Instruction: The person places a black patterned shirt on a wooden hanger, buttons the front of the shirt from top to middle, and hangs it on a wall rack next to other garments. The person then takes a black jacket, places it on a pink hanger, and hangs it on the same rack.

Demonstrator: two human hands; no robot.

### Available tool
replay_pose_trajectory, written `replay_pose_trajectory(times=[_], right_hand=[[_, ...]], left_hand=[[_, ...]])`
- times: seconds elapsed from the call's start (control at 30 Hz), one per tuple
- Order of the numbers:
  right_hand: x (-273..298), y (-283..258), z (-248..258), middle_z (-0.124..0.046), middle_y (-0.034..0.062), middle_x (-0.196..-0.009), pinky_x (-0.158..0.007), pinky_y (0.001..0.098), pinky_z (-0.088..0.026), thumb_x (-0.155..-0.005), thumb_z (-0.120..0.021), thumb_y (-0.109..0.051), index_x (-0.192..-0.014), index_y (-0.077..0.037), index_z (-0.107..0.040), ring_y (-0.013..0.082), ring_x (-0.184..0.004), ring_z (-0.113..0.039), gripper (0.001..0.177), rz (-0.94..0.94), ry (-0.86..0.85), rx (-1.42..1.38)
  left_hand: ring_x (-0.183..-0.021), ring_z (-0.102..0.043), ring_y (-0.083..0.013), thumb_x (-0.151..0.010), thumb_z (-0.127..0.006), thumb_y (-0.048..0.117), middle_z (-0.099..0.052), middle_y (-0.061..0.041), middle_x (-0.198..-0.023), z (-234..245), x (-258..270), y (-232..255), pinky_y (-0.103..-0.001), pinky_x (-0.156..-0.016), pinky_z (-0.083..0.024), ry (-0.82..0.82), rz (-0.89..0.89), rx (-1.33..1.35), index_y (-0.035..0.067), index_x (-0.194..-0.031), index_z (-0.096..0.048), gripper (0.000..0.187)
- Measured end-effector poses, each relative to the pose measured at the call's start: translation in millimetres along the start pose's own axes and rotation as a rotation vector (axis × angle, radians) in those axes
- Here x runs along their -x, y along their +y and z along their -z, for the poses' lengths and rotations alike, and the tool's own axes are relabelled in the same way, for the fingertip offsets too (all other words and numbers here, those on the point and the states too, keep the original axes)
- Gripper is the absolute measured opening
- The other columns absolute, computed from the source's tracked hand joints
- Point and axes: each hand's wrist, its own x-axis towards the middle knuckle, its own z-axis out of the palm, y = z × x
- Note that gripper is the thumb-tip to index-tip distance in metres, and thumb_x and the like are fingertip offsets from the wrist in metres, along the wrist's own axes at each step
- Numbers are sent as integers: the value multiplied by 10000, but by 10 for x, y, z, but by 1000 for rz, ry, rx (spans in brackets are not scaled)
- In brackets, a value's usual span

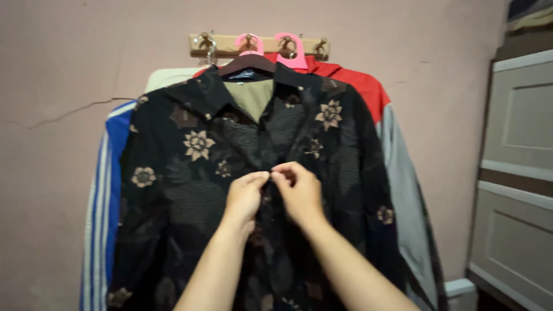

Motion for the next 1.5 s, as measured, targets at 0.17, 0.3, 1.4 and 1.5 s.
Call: replay_pose_trajectory(times=[0.17, 0.3, 1.4, 1.5], right_hand=[[106, -103, 48, -741, 27, -838, -692, 266, -555, -787, -828, -195, -1035, -96, -766, 107, -714, -674, 274, 178, 26, 78], [81, -100, 77, -745, 34, -810, -683, 266, -550, -796, -836, -211, -1034, -96, -777, 113, -692, -655, 271, 98, -18, 38], [708, 458, 136, -701, 29, -937, -775, 256, -502, -967, -623, -50, -910, -73, -756, 138, -842, -666, 146, -76, 27, -208], [727, 365, 158, -702, 89, -982, -805, 313, -523, -946, -612, -29, -969, -102, -793, 244, -905, -684, 196, 163, 101, 134]], left_hand=[[-850, -661, -159, -941, -656, 172, -761, -77, -946, 54, -25, -23, -288, -786, -513, -34, -2, -16, -17, -1081, -769, 261], [-926, -647, -158, -932, -661, 201, -769, -66, -981, 86, -45, 51, -290, -851, -508, -65, 14, -144, 7, -1118, -760, 287], [-1060, -591, -259, -741, -863, 228, -651, -31, -1038, 7, 748, -312, -458, -936, -369, 325, -518, -864, 170, -903, -755, 203], [-1140, -528, -287, -733, -870, 248, -605, -56, -1108, -30, 778, -345, -478, -989, -335, 324, -498, -981, 165, -997, -687, 332]])
